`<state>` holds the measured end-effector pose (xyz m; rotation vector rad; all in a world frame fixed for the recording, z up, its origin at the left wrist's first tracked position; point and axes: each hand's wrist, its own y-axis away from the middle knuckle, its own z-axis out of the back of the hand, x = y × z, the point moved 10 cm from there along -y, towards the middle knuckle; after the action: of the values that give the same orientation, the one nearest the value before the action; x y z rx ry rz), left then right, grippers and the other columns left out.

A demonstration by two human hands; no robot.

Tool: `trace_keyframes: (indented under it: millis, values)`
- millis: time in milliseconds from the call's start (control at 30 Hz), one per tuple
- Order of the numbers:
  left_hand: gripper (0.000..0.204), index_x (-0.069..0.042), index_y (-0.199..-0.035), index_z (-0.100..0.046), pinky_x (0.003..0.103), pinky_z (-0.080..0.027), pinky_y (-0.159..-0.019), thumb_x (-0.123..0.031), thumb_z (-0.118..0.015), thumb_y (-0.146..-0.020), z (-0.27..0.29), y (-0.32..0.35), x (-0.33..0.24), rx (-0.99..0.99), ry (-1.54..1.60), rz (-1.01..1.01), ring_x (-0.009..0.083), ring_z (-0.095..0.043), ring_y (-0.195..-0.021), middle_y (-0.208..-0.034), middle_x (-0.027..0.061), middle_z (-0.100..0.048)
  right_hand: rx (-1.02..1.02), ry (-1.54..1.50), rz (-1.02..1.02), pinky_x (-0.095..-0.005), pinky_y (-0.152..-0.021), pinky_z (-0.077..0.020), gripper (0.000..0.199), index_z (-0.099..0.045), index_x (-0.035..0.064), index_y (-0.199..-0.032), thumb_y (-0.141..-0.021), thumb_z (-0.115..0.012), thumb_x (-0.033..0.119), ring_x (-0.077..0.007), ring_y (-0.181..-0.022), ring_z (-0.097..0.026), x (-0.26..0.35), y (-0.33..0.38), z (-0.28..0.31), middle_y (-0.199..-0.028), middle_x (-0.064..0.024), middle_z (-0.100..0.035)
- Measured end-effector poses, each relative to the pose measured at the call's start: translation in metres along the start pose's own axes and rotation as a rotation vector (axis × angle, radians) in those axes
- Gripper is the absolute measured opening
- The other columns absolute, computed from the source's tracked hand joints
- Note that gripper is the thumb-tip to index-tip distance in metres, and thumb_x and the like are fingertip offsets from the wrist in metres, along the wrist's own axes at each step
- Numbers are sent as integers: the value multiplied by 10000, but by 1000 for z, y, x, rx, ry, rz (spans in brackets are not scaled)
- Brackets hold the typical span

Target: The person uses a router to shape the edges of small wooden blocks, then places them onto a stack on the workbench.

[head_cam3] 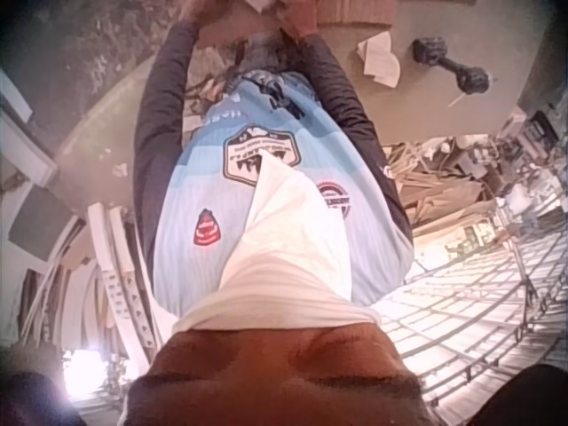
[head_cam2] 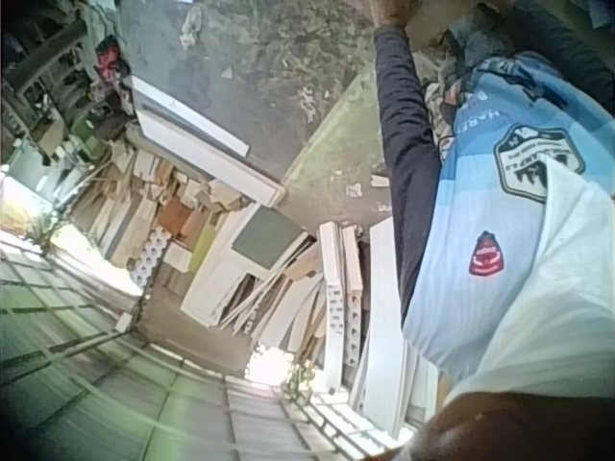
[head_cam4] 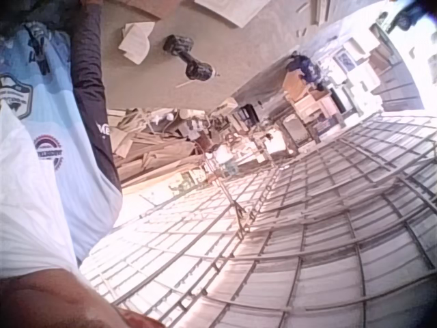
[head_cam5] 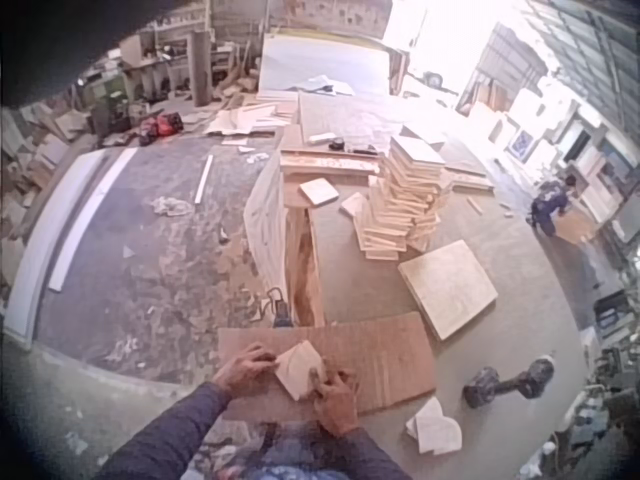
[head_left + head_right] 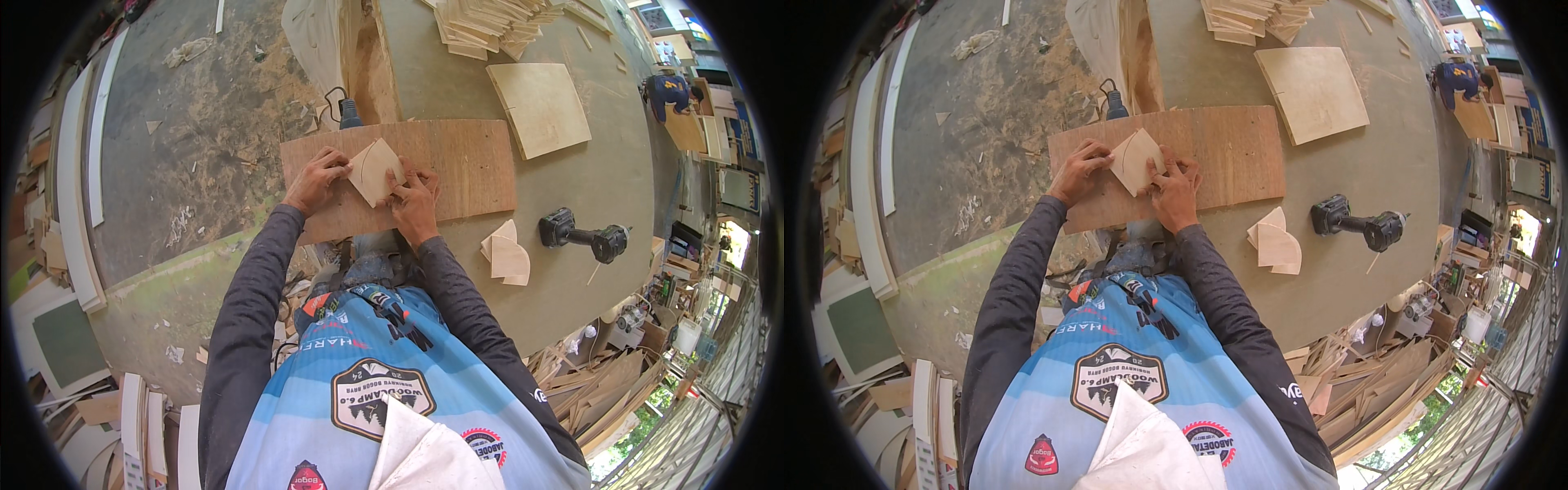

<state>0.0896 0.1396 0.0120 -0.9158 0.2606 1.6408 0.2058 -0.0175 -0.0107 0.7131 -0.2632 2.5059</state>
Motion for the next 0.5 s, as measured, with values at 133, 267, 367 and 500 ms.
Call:
trace_keyframes:
  millis: [133, 267, 367, 500]
  values:
    - [358, 5, -1085, -747, 399, -585, -900, 156, -691, -765, -1, 0, 1, 6, 13, 18, 323, -635, -1109, -1119, 119, -683, -5, 14, 9, -453, -1122, -295, 541, -755, 272, -1328, -799, -849, 328, -303, -1279, -410, -2, 1, -3, -1632, 10, -475]
    - [360, 6, -1086, -748, 398, -581, -899, 156, -693, -764, 0, 0, 0, 4, 6, 19, 322, -633, -1111, -1120, 120, -683, -7, -2, 5, -458, -1115, -299, 539, -757, 268, -1326, -798, -849, 321, -306, -1278, -411, -3, 0, -3, -1635, 11, -471]
    - [357, 9, -1084, -749, 397, -579, -895, 156, -693, -764, 2, -1, 0, -2, 4, 14, 322, -633, -1108, -1119, 120, -683, -7, -9, -2, -457, -1112, -301, 532, -762, 269, -1316, -793, -849, 315, -307, -1276, -413, -1, -1, -3, -1633, 11, -473]
    - [359, 14, -1077, -748, 397, -577, -897, 157, -691, -753, 1, -2, 1, 6, 3, 6, 324, -635, -1101, -1117, 121, -684, -14, -9, 0, -455, -1114, -301, 520, -769, 272, -1302, -789, -847, 313, -307, -1272, -415, -4, -1, -5, -1630, 8, -478]
